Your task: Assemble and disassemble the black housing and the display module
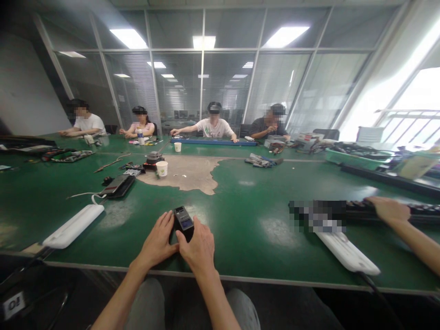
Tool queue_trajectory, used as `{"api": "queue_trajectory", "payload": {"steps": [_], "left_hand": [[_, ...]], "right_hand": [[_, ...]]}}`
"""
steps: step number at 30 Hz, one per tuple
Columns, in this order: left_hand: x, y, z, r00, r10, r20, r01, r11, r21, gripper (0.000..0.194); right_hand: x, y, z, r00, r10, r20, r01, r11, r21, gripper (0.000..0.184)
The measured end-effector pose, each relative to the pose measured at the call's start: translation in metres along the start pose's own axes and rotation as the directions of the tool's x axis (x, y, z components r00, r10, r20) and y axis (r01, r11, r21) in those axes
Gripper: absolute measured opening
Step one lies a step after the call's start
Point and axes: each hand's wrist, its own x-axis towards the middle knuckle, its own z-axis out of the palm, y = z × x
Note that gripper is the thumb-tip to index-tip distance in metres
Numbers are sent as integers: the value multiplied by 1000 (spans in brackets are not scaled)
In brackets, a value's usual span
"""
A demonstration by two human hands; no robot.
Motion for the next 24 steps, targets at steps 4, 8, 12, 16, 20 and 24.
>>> {"api": "queue_trajectory", "payload": {"steps": [4,8,12,16,20,24], "left_hand": [[0,0,1,1000,9,-15,-10,1000,-3,84],[1,-1,3,1000,3,-21,-2,1000,11,83],[1,-3,6,1000,-10,-28,11,999,33,80],[0,-4,8,999,-16,-33,17,999,30,77],[0,-2,6,1000,-8,-12,8,1000,23,79],[1,-2,5,1000,-23,7,23,1000,18,83]], "right_hand": [[-1,0,3,1000,-11,-8,11,1000,-2,47],[-3,-3,0,1000,6,-14,-6,1000,-4,41],[-5,-10,-3,1000,25,-18,-26,999,-19,35],[-7,-16,-2,999,29,-43,-31,999,-35,34],[-7,-19,-2,997,31,-75,-33,999,-31,36],[-1,-24,-9,994,27,-106,-25,999,23,35]]}}
